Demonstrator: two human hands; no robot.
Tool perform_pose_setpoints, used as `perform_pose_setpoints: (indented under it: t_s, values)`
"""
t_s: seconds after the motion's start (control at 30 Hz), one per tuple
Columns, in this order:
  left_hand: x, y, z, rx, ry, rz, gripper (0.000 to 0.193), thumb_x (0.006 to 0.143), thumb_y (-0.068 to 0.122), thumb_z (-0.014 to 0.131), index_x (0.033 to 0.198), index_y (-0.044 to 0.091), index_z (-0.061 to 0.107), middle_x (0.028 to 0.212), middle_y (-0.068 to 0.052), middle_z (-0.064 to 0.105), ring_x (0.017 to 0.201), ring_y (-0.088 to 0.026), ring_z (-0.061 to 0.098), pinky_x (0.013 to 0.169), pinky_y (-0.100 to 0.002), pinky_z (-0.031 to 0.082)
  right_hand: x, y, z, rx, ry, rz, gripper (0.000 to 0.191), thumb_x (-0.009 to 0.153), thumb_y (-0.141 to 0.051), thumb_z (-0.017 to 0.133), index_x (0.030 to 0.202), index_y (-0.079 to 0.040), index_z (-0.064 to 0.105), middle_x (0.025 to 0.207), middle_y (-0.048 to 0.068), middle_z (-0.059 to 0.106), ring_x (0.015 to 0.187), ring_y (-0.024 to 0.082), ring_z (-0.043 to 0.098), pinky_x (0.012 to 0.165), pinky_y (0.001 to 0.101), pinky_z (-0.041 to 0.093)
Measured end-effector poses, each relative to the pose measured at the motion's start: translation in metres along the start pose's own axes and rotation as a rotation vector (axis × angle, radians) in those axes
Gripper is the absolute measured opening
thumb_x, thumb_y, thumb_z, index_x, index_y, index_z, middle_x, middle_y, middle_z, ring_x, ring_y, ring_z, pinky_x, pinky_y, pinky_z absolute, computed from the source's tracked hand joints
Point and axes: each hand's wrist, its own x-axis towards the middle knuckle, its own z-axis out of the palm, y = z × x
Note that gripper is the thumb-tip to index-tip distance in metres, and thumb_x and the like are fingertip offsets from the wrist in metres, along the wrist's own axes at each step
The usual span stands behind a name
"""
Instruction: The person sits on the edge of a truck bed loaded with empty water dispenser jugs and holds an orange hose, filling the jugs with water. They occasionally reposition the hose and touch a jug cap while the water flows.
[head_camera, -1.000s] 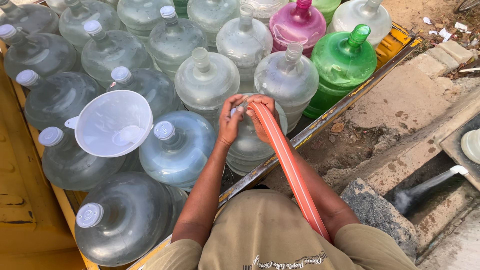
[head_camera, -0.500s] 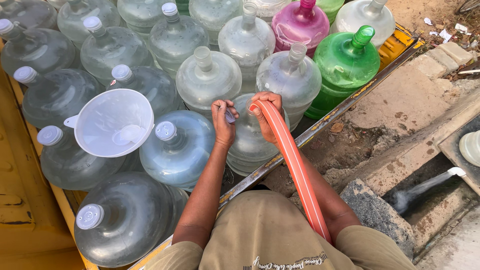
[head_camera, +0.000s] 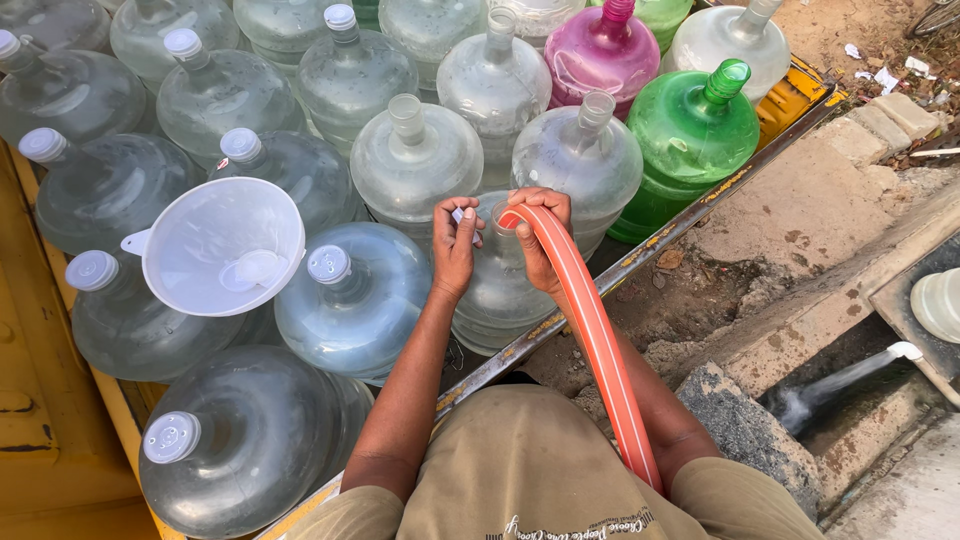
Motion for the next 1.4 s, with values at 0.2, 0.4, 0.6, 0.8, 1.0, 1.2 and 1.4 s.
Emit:
perform_pose_setpoints:
  t_s: [0.2,0.4,0.6,0.8,1.0,1.2,1.4]
  values:
    - [0.003,0.001,0.001,-0.029,-0.037,-0.042,0.026,0.111,0.027,0.041,0.122,0.007,0.054,0.113,-0.006,0.066,0.077,-0.008,0.055,0.063,-0.023,0.046,0.001,0.004,-0.003,0.028,0.005,0.003,0.043,0.109,-0.041,0.059,0.128,-0.008,0.040,0.129,0.012,0.057,0.124,0.023,0.056,0.112,0.0402,0.047]
    - [0.002,0.000,0.001,-0.049,-0.039,-0.031,0.029,0.113,0.028,0.037,0.120,0.006,0.054,0.110,-0.007,0.066,0.073,-0.007,0.052,0.061,-0.024,0.045,0.000,0.004,-0.005,0.050,-0.011,-0.002,0.045,0.108,-0.043,0.060,0.128,-0.008,0.040,0.129,0.013,0.057,0.117,0.020,0.057,0.108,0.0378,0.049]
    - [0.002,0.000,0.003,0.003,-0.033,-0.035,0.028,0.112,0.028,0.039,0.118,0.006,0.055,0.108,-0.006,0.066,0.073,-0.007,0.051,0.061,-0.023,0.044,0.000,0.001,-0.007,0.062,-0.023,0.006,0.046,0.108,-0.044,0.060,0.128,-0.008,0.040,0.129,0.012,0.056,0.113,0.019,0.058,0.106,0.0370,0.050]
    - [0.001,0.004,0.006,0.022,-0.029,-0.044,0.027,0.112,0.027,0.038,0.117,0.006,0.055,0.109,-0.005,0.066,0.074,-0.007,0.052,0.063,-0.023,0.045,0.002,-0.001,-0.010,0.042,-0.026,-0.011,0.045,0.108,-0.043,0.060,0.128,-0.008,0.040,0.129,0.012,0.057,0.114,0.020,0.058,0.105,0.0372,0.051]
    - [0.002,0.006,0.007,0.017,-0.028,-0.048,0.027,0.112,0.027,0.038,0.117,0.007,0.055,0.109,-0.005,0.066,0.075,-0.007,0.052,0.063,-0.024,0.046,0.004,-0.004,-0.010,0.038,-0.031,-0.020,0.045,0.108,-0.042,0.060,0.128,-0.008,0.041,0.129,0.013,0.057,0.115,0.020,0.059,0.105,0.0375,0.051]
    - [0.002,0.006,0.006,0.015,-0.030,-0.052,0.027,0.112,0.028,0.038,0.117,0.007,0.055,0.109,-0.005,0.066,0.075,-0.007,0.052,0.063,-0.023,0.046,0.005,-0.004,-0.008,0.053,-0.028,-0.002,0.045,0.108,-0.041,0.061,0.128,-0.007,0.041,0.128,0.013,0.057,0.110,0.019,0.060,0.103,0.0370,0.052]
    - [0.002,0.006,0.005,0.010,-0.030,-0.048,0.026,0.112,0.028,0.038,0.118,0.007,0.054,0.109,-0.005,0.066,0.076,-0.007,0.053,0.063,-0.023,0.046,0.005,-0.004,-0.007,0.046,-0.027,-0.009,0.045,0.107,-0.041,0.062,0.128,-0.007,0.042,0.128,0.013,0.058,0.110,0.019,0.060,0.103,0.0371,0.052]
